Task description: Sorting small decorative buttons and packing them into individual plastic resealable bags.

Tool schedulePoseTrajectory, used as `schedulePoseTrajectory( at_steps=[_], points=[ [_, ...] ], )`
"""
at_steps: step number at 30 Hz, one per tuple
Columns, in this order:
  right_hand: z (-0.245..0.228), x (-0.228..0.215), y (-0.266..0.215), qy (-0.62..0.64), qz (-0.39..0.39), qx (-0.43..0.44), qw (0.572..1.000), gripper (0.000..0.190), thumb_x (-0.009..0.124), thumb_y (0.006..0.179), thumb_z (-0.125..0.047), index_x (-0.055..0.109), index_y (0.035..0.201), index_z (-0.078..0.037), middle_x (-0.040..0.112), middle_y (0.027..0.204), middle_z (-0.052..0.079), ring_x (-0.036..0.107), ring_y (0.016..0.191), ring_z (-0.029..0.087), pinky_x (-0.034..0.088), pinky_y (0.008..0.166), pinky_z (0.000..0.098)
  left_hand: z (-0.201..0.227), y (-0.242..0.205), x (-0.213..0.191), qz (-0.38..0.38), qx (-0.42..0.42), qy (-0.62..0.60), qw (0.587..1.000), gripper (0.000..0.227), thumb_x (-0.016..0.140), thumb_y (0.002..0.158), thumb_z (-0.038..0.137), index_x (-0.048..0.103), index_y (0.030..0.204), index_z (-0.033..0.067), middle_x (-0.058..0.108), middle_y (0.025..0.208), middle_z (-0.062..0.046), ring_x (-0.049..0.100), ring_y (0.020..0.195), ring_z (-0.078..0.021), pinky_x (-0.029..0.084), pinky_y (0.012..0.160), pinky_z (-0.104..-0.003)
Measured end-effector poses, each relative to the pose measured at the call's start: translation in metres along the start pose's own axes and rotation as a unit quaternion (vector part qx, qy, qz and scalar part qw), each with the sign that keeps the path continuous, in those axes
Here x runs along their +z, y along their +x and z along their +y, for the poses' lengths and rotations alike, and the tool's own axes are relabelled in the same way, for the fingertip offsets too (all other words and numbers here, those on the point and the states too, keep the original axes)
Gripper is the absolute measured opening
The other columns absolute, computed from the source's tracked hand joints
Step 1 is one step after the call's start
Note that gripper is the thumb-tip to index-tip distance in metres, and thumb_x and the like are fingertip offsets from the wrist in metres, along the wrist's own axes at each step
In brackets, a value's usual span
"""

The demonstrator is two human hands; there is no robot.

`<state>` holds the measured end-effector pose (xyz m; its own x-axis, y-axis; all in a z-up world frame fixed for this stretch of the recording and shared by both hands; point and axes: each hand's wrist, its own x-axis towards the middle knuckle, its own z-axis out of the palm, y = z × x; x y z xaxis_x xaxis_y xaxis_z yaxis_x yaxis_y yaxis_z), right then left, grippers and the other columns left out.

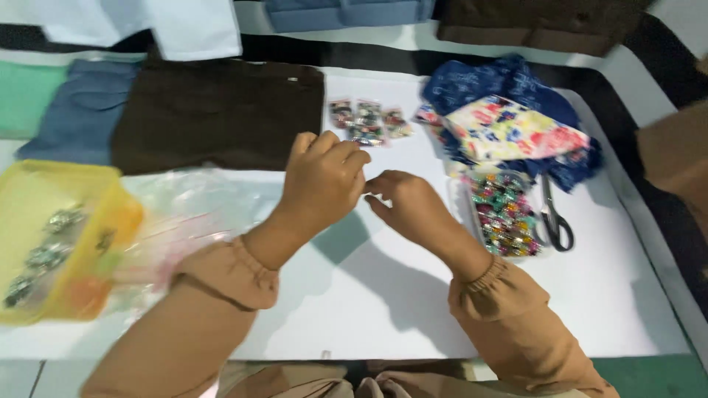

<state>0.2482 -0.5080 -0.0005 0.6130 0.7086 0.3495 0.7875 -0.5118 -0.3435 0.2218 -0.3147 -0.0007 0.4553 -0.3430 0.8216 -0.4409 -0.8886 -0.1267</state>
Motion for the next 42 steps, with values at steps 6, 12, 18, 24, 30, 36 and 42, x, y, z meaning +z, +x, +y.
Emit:
schedulePoseTrajectory(
  at_steps=[6, 12, 18, 24, 30, 36, 42],
  points=[
    [0.085, -0.059, -0.07, 0.046, 0.078, 0.138, 0.986, 0.021, 0.073, 0.087, -0.004, 0.079, 0.106, -0.008, 0.077, 0.091, 0.015, 0.075, 0.083, 0.034, 0.062, 0.067, 0.0378, 0.085, 0.023, 0.072, -0.079, -0.073, -0.18, 0.978, 0.017, 0.072, 0.081, 0.01, 0.075, 0.096, 0.0169, 0.071, 0.083, -0.002, 0.064, 0.085, -0.0223, 0.046, 0.085, -0.043],
    [0.144, -0.089, -0.134, 0.076, 0.153, 0.269, 0.948, 0.02, 0.076, 0.088, -0.001, 0.08, 0.106, -0.008, 0.077, 0.089, 0.014, 0.07, 0.079, 0.027, 0.058, 0.072, 0.0336, 0.144, 0.029, 0.122, -0.159, -0.099, -0.297, 0.936, 0.018, 0.073, 0.082, 0.012, 0.076, 0.1, 0.0126, 0.073, 0.088, -0.007, 0.062, 0.093, -0.0249, 0.042, 0.091, -0.045],
    [0.137, -0.1, -0.137, 0.127, 0.099, 0.281, 0.946, 0.024, 0.08, 0.08, 0.002, 0.083, 0.101, -0.008, 0.079, 0.089, 0.016, 0.07, 0.078, 0.025, 0.058, 0.072, 0.034, 0.166, 0.056, 0.129, -0.261, -0.101, -0.324, 0.904, 0.023, 0.076, 0.079, 0.014, 0.078, 0.102, 0.0106, 0.073, 0.091, -0.009, 0.056, 0.093, -0.025, 0.037, 0.091, -0.044],
    [0.132, -0.104, -0.141, 0.118, 0.028, 0.241, 0.963, 0.027, 0.083, 0.073, 0.002, 0.083, 0.1, -0.004, 0.079, 0.092, 0.021, 0.072, 0.086, 0.034, 0.059, 0.079, 0.0422, 0.17, 0.048, 0.148, -0.3, -0.097, -0.322, 0.893, 0.024, 0.077, 0.079, 0.017, 0.079, 0.102, 0.0097, 0.072, 0.092, -0.011, 0.054, 0.094, -0.0256, 0.033, 0.091, -0.045],
    [0.129, -0.099, -0.139, 0.096, 0.022, 0.247, 0.964, 0.031, 0.086, 0.07, 0.001, 0.082, 0.101, -0.003, 0.078, 0.091, 0.02, 0.071, 0.09, 0.034, 0.06, 0.079, 0.0388, 0.172, 0.042, 0.153, -0.261, -0.107, -0.334, 0.899, 0.017, 0.076, 0.083, 0.014, 0.079, 0.099, 0.0082, 0.072, 0.088, -0.011, 0.055, 0.093, -0.0256, 0.035, 0.09, -0.045],
    [0.124, -0.098, -0.136, 0.088, 0.027, 0.257, 0.962, 0.032, 0.086, 0.07, 0.002, 0.082, 0.102, -0.002, 0.078, 0.089, 0.019, 0.071, 0.09, 0.034, 0.06, 0.08, 0.0382, 0.175, 0.034, 0.161, -0.206, -0.129, -0.337, 0.91, 0.009, 0.073, 0.085, 0.011, 0.077, 0.094, 0.0113, 0.071, 0.08, -0.008, 0.057, 0.09, -0.0241, 0.037, 0.088, -0.043],
    [0.126, -0.096, -0.135, 0.075, 0.029, 0.263, 0.962, 0.03, 0.083, 0.074, 0.002, 0.081, 0.104, -0.003, 0.078, 0.086, 0.018, 0.071, 0.087, 0.032, 0.061, 0.078, 0.0374, 0.176, 0.032, 0.161, -0.204, -0.141, -0.344, 0.906, 0.014, 0.077, 0.08, 0.019, 0.076, 0.093, 0.0148, 0.07, 0.079, -0.005, 0.056, 0.091, -0.0224, 0.036, 0.091, -0.044]
  ],
)
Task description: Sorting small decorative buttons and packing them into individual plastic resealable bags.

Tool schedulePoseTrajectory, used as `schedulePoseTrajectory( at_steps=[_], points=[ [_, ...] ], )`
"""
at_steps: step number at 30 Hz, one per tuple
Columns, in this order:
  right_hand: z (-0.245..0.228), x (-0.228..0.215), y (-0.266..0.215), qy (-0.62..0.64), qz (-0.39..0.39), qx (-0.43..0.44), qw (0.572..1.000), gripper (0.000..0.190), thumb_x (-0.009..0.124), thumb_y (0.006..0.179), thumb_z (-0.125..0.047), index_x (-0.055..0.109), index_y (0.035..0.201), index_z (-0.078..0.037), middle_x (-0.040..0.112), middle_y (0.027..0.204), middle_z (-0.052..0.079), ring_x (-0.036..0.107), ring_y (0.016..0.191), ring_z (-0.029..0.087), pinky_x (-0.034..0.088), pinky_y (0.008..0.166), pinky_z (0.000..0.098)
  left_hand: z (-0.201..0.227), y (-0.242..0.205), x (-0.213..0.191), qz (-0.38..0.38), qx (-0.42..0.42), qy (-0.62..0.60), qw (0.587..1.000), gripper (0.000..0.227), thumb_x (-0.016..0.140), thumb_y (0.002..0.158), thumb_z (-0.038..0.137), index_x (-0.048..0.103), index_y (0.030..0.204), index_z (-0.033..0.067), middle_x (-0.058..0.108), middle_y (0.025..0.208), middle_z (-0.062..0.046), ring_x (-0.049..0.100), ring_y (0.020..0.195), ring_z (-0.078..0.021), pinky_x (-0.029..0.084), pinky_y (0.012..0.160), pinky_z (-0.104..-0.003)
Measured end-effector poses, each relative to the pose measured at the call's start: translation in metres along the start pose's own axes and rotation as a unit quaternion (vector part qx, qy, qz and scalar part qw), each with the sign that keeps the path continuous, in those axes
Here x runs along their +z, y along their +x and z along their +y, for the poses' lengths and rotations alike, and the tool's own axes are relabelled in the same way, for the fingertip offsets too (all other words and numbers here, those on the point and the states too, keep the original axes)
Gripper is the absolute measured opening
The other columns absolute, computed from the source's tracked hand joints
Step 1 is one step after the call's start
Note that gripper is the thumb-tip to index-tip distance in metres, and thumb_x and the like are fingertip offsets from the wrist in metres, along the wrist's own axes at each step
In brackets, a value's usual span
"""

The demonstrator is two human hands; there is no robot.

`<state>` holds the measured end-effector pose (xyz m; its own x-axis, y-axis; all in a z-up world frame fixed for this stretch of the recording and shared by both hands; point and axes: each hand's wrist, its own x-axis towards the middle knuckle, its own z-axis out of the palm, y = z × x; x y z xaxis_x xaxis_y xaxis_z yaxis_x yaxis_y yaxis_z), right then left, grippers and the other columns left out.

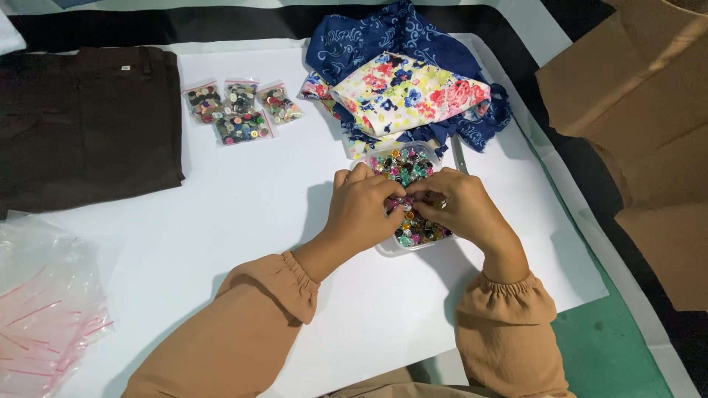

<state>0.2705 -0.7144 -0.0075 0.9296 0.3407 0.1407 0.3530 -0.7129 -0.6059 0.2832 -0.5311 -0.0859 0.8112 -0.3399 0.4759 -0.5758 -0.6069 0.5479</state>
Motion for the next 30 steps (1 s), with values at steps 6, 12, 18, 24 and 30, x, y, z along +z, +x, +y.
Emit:
schedulePoseTrajectory(
  at_steps=[6, 12, 18, 24, 30],
  points=[
    [0.003, 0.003, 0.001, 0.0, 0.014, 0.008, 1.0, 0.025, 0.081, 0.077, 0.001, 0.082, 0.101, -0.003, 0.077, 0.083, 0.019, 0.072, 0.082, 0.029, 0.061, 0.076, 0.034, 0.002, -0.001, 0.005, 0.015, 0.001, -0.002, 1.0, 0.015, 0.078, 0.081, 0.019, 0.076, 0.095, 0.0135, 0.071, 0.081, -0.007, 0.055, 0.092, -0.0242, 0.036, 0.09, -0.044],
    [0.017, 0.005, 0.003, 0.01, 0.032, -0.006, 0.999, 0.022, 0.078, 0.08, 0.003, 0.082, 0.101, -0.004, 0.077, 0.083, 0.02, 0.07, 0.079, 0.03, 0.059, 0.073, 0.0363, -0.004, -0.002, 0.011, 0.033, 0.001, -0.026, 0.999, 0.01, 0.073, 0.086, 0.016, 0.076, 0.095, 0.016, 0.07, 0.077, -0.004, 0.056, 0.09, -0.0219, 0.039, 0.089, -0.043],
    [0.026, 0.005, 0.002, 0.021, 0.064, -0.008, 0.998, 0.022, 0.076, 0.082, 0.005, 0.081, 0.102, -0.002, 0.076, 0.082, 0.019, 0.07, 0.077, 0.029, 0.059, 0.071, 0.0354, -0.014, -0.001, 0.015, 0.05, -0.018, -0.069, 0.996, 0.015, 0.068, 0.093, 0.016, 0.076, 0.104, 0.0191, 0.073, 0.079, -0.001, 0.057, 0.088, -0.0185, 0.041, 0.089, -0.039],
    [0.019, 0.008, 0.001, 0.053, 0.106, -0.06, 0.991, 0.018, 0.073, 0.084, 0.006, 0.081, 0.099, 0.0, 0.073, 0.076, 0.02, 0.067, 0.071, 0.028, 0.058, 0.068, 0.0364, -0.021, -0.003, 0.022, 0.063, -0.014, -0.092, 0.994, 0.018, 0.069, 0.092, 0.017, 0.076, 0.108, 0.0211, 0.077, 0.086, 0.001, 0.06, 0.089, -0.0191, 0.043, 0.089, -0.041],
    [0.021, 0.029, 0.007, 0.077, 0.187, -0.139, 0.969, 0.015, 0.076, 0.084, 0.001, 0.082, 0.096, -0.006, 0.07, 0.069, 0.009, 0.063, 0.066, 0.021, 0.057, 0.065, 0.031, -0.016, -0.004, -0.007, 0.119, -0.014, -0.084, 0.989, 0.015, 0.073, 0.09, 0.018, 0.076, 0.104, 0.0246, 0.077, 0.089, 0.005, 0.061, 0.089, -0.0175, 0.043, 0.088, -0.038]
  ],
)
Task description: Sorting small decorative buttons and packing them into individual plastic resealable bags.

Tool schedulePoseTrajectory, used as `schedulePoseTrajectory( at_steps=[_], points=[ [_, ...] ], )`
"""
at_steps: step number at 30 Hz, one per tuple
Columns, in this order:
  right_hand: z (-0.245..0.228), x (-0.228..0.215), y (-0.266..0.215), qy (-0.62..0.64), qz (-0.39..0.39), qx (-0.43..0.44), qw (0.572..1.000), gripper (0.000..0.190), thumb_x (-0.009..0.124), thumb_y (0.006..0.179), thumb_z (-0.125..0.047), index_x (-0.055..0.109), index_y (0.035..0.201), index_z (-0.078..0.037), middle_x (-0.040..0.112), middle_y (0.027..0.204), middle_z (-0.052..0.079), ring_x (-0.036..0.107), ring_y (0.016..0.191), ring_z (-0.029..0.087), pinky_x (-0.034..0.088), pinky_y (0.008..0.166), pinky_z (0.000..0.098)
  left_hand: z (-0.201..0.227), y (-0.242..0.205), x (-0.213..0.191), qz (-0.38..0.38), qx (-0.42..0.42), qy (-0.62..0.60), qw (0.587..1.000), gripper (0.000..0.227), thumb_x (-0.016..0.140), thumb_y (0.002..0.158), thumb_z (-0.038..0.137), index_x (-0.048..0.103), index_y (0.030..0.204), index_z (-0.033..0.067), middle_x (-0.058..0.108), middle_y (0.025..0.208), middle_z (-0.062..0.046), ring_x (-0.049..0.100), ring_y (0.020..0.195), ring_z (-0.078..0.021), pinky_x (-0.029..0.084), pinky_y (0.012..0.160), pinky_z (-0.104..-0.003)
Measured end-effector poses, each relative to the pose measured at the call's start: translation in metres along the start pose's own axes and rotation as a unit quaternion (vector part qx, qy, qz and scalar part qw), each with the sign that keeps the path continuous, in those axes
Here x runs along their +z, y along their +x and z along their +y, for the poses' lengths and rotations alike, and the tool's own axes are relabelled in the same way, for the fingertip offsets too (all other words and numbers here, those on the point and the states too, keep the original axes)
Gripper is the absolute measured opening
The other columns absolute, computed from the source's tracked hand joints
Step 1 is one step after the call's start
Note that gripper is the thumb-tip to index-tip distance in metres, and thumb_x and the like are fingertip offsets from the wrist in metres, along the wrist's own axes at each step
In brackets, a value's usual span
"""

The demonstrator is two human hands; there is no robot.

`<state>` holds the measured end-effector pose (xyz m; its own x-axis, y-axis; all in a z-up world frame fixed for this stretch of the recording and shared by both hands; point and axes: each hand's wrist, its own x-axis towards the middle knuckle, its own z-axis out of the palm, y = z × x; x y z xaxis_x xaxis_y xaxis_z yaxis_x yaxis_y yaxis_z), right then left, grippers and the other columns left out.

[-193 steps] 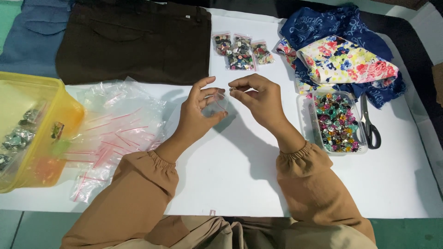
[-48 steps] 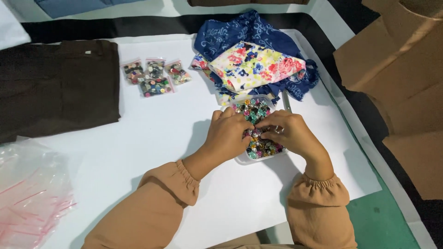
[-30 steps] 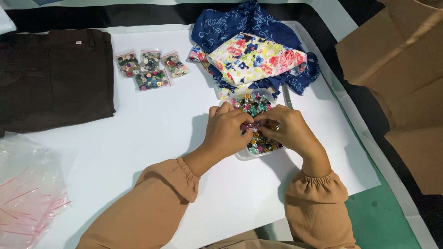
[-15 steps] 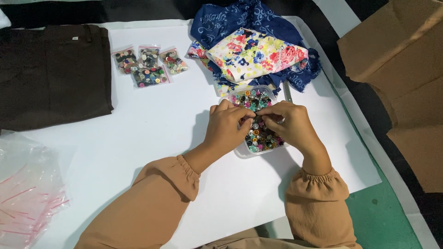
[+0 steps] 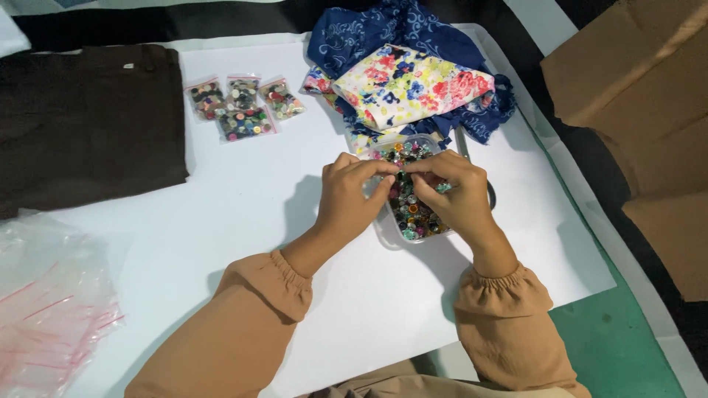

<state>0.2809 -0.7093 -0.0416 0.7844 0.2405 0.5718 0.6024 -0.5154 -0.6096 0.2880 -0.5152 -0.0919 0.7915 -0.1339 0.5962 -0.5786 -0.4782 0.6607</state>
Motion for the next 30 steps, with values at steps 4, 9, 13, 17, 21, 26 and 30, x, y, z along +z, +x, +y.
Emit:
schedulePoseTrajectory(
  at_steps=[4, 9, 13, 17, 21, 26, 30],
  points=[
    [-0.021, 0.03, 0.001, -0.033, 0.042, -0.073, 0.996, 0.014, 0.079, 0.085, -0.001, 0.083, 0.096, -0.008, 0.069, 0.071, 0.008, 0.06, 0.063, 0.021, 0.055, 0.062, 0.0323, -0.004, -0.008, -0.041, 0.023, 0.009, 0.011, 1.0, 0.017, 0.074, 0.089, 0.015, 0.076, 0.102, 0.0259, 0.077, 0.089, 0.007, 0.062, 0.089, -0.0179, 0.043, 0.086, -0.037],
    [-0.061, 0.08, -0.005, -0.075, 0.046, -0.219, 0.972, 0.027, 0.075, 0.076, 0.01, 0.078, 0.095, -0.008, 0.073, 0.084, 0.008, 0.065, 0.072, 0.026, 0.055, 0.066, 0.0364, -0.021, -0.028, -0.097, -0.005, -0.009, 0.072, 0.997, 0.016, 0.077, 0.086, 0.012, 0.076, 0.095, 0.0251, 0.076, 0.089, 0.008, 0.066, 0.089, -0.0202, 0.049, 0.082, -0.036],
    [-0.08, 0.128, -0.006, -0.031, 0.016, -0.194, 0.98, 0.024, 0.073, 0.075, 0.011, 0.077, 0.092, -0.005, 0.07, 0.078, 0.009, 0.065, 0.067, 0.025, 0.056, 0.063, 0.0326, -0.047, -0.051, -0.13, -0.012, -0.051, 0.115, 0.992, 0.013, 0.078, 0.085, 0.013, 0.077, 0.093, 0.0234, 0.075, 0.086, 0.006, 0.067, 0.086, -0.0208, 0.05, 0.079, -0.037],
    [-0.073, 0.17, -0.001, 0.0, -0.062, -0.055, 0.997, 0.018, 0.073, 0.08, 0.006, 0.077, 0.094, -0.005, 0.073, 0.076, 0.01, 0.067, 0.07, 0.02, 0.057, 0.063, 0.0291, -0.067, -0.064, -0.159, -0.052, -0.175, 0.15, 0.972, 0.009, 0.076, 0.087, 0.016, 0.077, 0.094, 0.0224, 0.073, 0.085, 0.004, 0.068, 0.088, -0.0209, 0.049, 0.08, -0.036],
    [-0.059, 0.207, 0.007, 0.051, -0.111, 0.067, 0.99, 0.014, 0.074, 0.085, -0.002, 0.077, 0.098, -0.005, 0.075, 0.079, 0.013, 0.067, 0.073, 0.021, 0.059, 0.066, 0.0305, -0.088, -0.07, -0.179, -0.076, -0.282, 0.132, 0.947, 0.007, 0.073, 0.091, 0.019, 0.078, 0.096, 0.0217, 0.075, 0.088, 0.001, 0.069, 0.091, -0.021, 0.049, 0.081, -0.034],
    [-0.054, 0.232, 0.015, 0.074, -0.115, 0.081, 0.987, 0.012, 0.073, 0.085, -0.001, 0.077, 0.096, -0.006, 0.074, 0.078, 0.012, 0.068, 0.072, 0.02, 0.058, 0.065, 0.0305, -0.095, -0.069, -0.188, -0.078, -0.307, 0.134, 0.939, 0.01, 0.073, 0.092, 0.018, 0.078, 0.099, 0.0213, 0.076, 0.09, 0.002, 0.07, 0.092, -0.0203, 0.051, 0.081, -0.033],
    [-0.057, 0.237, 0.018, 0.07, -0.122, 0.063, 0.988, 0.014, 0.073, 0.085, -0.002, 0.078, 0.096, -0.008, 0.073, 0.078, 0.01, 0.066, 0.073, 0.018, 0.059, 0.065, 0.0273, -0.099, -0.07, -0.184, -0.082, -0.288, 0.158, 0.941, 0.014, 0.07, 0.091, 0.015, 0.077, 0.101, 0.022, 0.075, 0.09, 0.002, 0.069, 0.093, -0.0213, 0.05, 0.086, -0.037]
  ],
)
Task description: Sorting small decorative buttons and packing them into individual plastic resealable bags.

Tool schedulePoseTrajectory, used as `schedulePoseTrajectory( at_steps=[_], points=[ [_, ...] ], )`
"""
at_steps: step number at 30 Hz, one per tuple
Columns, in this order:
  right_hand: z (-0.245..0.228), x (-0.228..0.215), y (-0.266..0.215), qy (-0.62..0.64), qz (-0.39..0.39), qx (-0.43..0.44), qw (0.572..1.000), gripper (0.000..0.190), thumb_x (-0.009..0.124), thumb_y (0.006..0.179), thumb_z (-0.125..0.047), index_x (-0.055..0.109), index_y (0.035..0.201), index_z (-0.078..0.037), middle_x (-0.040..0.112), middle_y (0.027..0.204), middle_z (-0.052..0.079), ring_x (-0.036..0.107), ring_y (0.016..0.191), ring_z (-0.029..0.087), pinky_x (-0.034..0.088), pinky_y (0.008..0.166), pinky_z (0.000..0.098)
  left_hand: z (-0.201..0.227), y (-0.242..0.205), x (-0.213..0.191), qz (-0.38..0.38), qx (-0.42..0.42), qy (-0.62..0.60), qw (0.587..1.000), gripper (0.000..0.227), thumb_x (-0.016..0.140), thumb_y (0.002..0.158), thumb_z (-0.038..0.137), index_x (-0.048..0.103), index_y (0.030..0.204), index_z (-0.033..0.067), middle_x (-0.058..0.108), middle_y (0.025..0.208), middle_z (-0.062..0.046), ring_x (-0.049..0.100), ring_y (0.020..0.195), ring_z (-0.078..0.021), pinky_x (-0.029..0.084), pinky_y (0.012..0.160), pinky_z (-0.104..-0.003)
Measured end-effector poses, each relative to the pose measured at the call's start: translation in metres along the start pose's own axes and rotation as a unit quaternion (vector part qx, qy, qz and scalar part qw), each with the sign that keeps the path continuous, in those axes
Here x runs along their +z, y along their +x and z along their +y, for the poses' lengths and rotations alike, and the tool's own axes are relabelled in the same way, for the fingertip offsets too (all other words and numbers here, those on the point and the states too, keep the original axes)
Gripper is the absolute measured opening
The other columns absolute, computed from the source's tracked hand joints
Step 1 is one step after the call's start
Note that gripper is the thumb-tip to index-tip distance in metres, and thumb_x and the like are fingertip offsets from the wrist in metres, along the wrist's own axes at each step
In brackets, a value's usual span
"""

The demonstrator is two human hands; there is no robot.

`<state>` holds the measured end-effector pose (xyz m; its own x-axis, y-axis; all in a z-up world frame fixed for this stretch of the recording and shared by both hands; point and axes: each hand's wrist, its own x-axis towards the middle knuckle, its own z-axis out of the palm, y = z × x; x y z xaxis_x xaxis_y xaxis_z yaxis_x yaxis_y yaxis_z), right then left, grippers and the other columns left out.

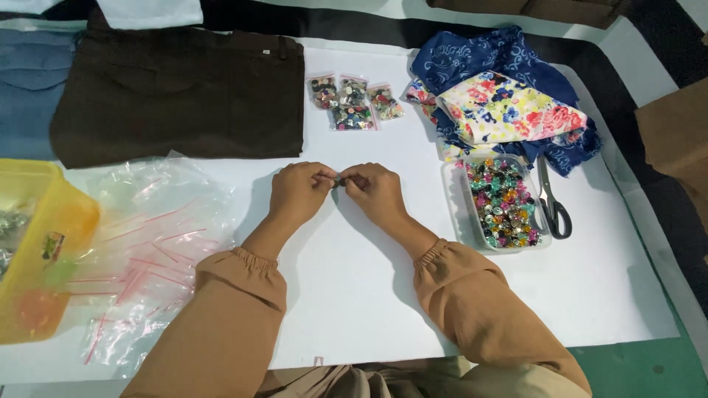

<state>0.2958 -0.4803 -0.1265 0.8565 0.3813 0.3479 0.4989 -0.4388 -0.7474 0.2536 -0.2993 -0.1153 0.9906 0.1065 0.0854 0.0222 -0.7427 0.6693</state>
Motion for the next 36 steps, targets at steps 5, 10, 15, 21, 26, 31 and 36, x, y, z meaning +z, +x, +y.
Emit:
schedulePoseTrajectory(
  at_steps=[5, 10, 15, 21, 26, 31, 36],
  points=[
    [0.002, 0.001, 0.0, -0.02, -0.002, -0.007, 1.0, 0.015, 0.073, 0.085, -0.002, 0.078, 0.097, -0.009, 0.074, 0.08, 0.01, 0.067, 0.075, 0.02, 0.059, 0.067, 0.0278, 0.0, -0.002, -0.003, 0.033, 0.035, 0.039, 0.998, 0.017, 0.072, 0.089, 0.016, 0.077, 0.104, 0.0229, 0.075, 0.089, 0.004, 0.069, 0.091, -0.0189, 0.05, 0.086, -0.037],
    [-0.009, -0.013, -0.011, -0.044, 0.011, 0.001, 0.999, 0.018, 0.073, 0.085, -0.004, 0.078, 0.102, -0.011, 0.074, 0.085, 0.009, 0.068, 0.08, 0.02, 0.059, 0.07, 0.0285, 0.008, -0.009, 0.001, 0.12, 0.106, 0.047, 0.986, 0.027, 0.079, 0.081, 0.014, 0.075, 0.107, 0.0197, 0.073, 0.089, -0.001, 0.068, 0.089, -0.0253, 0.051, 0.083, -0.044],
    [-0.039, -0.071, -0.028, -0.054, 0.066, -0.106, 0.991, 0.017, 0.074, 0.087, -0.001, 0.078, 0.1, -0.012, 0.072, 0.089, 0.01, 0.069, 0.077, 0.022, 0.061, 0.067, 0.0304, 0.045, -0.025, 0.0, 0.224, 0.249, 0.031, 0.942, 0.027, 0.075, 0.086, 0.008, 0.073, 0.111, 0.0187, 0.066, 0.09, 0.003, 0.063, 0.085, -0.0203, 0.049, 0.081, -0.041],
    [-0.014, -0.185, -0.06, -0.096, 0.061, -0.141, 0.983, 0.018, 0.076, 0.086, 0.004, 0.079, 0.101, -0.005, 0.072, 0.098, 0.02, 0.069, 0.079, 0.035, 0.06, 0.068, 0.0423, 0.099, -0.038, 0.043, 0.167, 0.367, -0.022, 0.915, 0.027, 0.077, 0.081, 0.008, 0.075, 0.105, 0.0195, 0.068, 0.088, 0.001, 0.064, 0.085, -0.0229, 0.048, 0.081, -0.042],
    [-0.016, -0.246, -0.083, -0.128, 0.018, -0.031, 0.991, 0.023, 0.076, 0.083, 0.006, 0.082, 0.1, -0.008, 0.074, 0.095, 0.019, 0.068, 0.087, 0.032, 0.057, 0.073, 0.0364, 0.152, -0.033, 0.083, 0.09, 0.361, -0.034, 0.928, 0.018, 0.075, 0.084, 0.015, 0.075, 0.101, 0.0177, 0.067, 0.085, -0.001, 0.061, 0.086, -0.0235, 0.044, 0.081, -0.042],
    [-0.007, -0.248, -0.087, -0.094, -0.024, 0.064, 0.993, 0.029, 0.076, 0.077, 0.01, 0.081, 0.104, -0.002, 0.072, 0.093, 0.027, 0.065, 0.091, 0.039, 0.055, 0.079, 0.0448, 0.19, -0.014, 0.111, 0.031, 0.29, 0.007, 0.956, 0.015, 0.077, 0.08, 0.017, 0.078, 0.093, 0.0109, 0.063, 0.084, -0.005, 0.053, 0.087, -0.0231, 0.038, 0.082, -0.042],
    [0.007, -0.244, -0.085, -0.15, -0.063, 0.084, 0.983, 0.032, 0.078, 0.077, 0.004, 0.08, 0.108, -0.003, 0.071, 0.093, 0.02, 0.065, 0.096, 0.034, 0.058, 0.081, 0.0406, 0.199, -0.007, 0.128, -0.001, 0.261, 0.069, 0.963, 0.018, 0.079, 0.07, 0.019, 0.077, 0.078, 0.0028, 0.054, 0.081, -0.011, 0.048, 0.087, -0.0289, 0.031, 0.077, -0.044]
  ],
)
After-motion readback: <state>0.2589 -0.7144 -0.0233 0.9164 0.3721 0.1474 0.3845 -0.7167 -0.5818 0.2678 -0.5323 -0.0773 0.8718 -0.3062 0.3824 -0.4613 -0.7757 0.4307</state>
